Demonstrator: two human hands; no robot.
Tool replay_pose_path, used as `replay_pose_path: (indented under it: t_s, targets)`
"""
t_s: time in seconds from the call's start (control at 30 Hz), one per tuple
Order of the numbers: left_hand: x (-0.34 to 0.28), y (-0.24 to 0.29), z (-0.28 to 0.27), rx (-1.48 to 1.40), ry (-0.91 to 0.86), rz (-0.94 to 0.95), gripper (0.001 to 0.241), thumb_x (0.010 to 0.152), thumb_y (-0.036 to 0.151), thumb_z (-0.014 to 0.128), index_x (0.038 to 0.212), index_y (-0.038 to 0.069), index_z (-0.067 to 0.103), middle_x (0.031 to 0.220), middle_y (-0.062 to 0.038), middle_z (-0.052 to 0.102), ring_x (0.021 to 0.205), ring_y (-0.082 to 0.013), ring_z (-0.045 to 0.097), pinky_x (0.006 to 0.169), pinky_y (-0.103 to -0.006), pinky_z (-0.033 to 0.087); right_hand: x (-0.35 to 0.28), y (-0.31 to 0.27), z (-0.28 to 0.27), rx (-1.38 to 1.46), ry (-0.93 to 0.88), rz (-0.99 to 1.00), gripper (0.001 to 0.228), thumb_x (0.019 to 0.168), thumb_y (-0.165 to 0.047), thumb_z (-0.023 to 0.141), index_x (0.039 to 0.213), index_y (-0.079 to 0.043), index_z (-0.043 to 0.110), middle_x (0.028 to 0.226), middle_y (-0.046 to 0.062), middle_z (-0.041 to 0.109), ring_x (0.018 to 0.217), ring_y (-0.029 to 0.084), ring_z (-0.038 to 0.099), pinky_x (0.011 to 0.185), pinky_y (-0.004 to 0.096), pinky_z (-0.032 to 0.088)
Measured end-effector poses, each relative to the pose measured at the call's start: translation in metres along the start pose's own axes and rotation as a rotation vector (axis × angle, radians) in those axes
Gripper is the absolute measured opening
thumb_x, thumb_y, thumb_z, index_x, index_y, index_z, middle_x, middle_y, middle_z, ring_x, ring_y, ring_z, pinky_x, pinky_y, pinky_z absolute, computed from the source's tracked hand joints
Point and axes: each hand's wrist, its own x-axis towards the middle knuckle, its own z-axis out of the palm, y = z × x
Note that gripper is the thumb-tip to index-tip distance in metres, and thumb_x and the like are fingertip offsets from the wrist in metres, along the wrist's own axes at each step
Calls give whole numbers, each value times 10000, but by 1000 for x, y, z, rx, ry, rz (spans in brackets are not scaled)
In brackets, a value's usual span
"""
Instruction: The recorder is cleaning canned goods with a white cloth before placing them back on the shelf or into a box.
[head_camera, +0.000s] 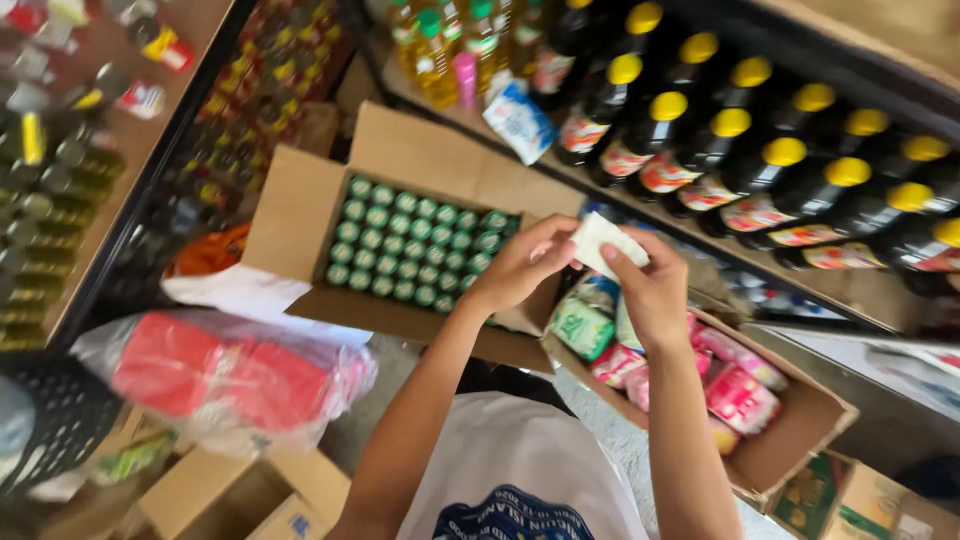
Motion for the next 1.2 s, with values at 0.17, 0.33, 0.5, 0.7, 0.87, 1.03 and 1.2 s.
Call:
replay_pose_path:
  t_s: [0.17, 0.33, 0.5, 0.7, 0.87, 1.03, 1.2]
  targets:
    - [-35, -66, -86, 241, 255, -173, 425, 1032, 439, 586, 1284, 101, 638, 1151, -187, 704, 1065, -335, 687, 960, -480, 525, -17, 38, 18, -17, -10, 128, 229, 895, -70, 805, 1116, -89, 751, 872, 5, 664, 747, 64, 622, 673, 250, 564]
    - [-76, -167, -159, 637, 460, -402, 359, 925, 304, 740, 1210, 100, 660, 1076, -186, 729, 1001, -377, 716, 884, -496, 566, -34, 36, 30, -150, -2, 282, 233, 884, -136, 787, 1108, -125, 726, 456, -22, 419, 368, 33, 381, 345, 168, 266]
    - [-119, -334, -198, 1299, 180, -695, 862, 731, 124, 816, 1481, 73, 394, 1454, -180, 486, 1355, -333, 458, 1034, -458, 471, -53, 64, 14, -444, 55, 423, 183, 889, -181, 768, 1000, -36, 760, 911, -14, 672, 791, 75, 534, 652, 247, 445]
    - [-99, -349, -172, 1260, 214, -840, 846, 671, 99, 905, 1302, 130, 343, 1265, -125, 499, 1067, -390, 627, 763, -520, 569, -75, 114, -6, -96, 198, 373, 225, 888, -60, 734, 1080, 56, 714, 919, 74, 671, 849, 123, 568, 755, 252, 461]
    - [-108, -339, -162, 1254, 339, -828, 586, 743, 119, 817, 1175, 143, 421, 1132, -99, 553, 1061, -343, 616, 711, -533, 574, -70, 103, 8, 32, 240, 478, 226, 906, -35, 713, 1117, 42, 704, 938, 119, 700, 827, 167, 620, 761, 272, 492]
    - [-103, -253, -153, 940, 538, -349, 500, 752, 255, 841, 1109, 66, 546, 1041, -156, 607, 979, -350, 596, 865, -416, 462, -51, 61, 21, -426, 142, 374, 180, 933, -139, 715, 1091, -60, 747, 926, 2, 703, 835, 68, 564, 733, 234, 469]
    - [-70, -140, -92, -29, 505, -196, 685, 827, 246, 852, 1369, 44, 486, 1220, -170, 622, 1162, -271, 610, 992, -440, 522, -37, 48, 22, -234, 39, -41, 297, 946, 3, 706, 1242, -20, 707, 1156, 120, 737, 1070, 132, 621, 972, 355, 529]
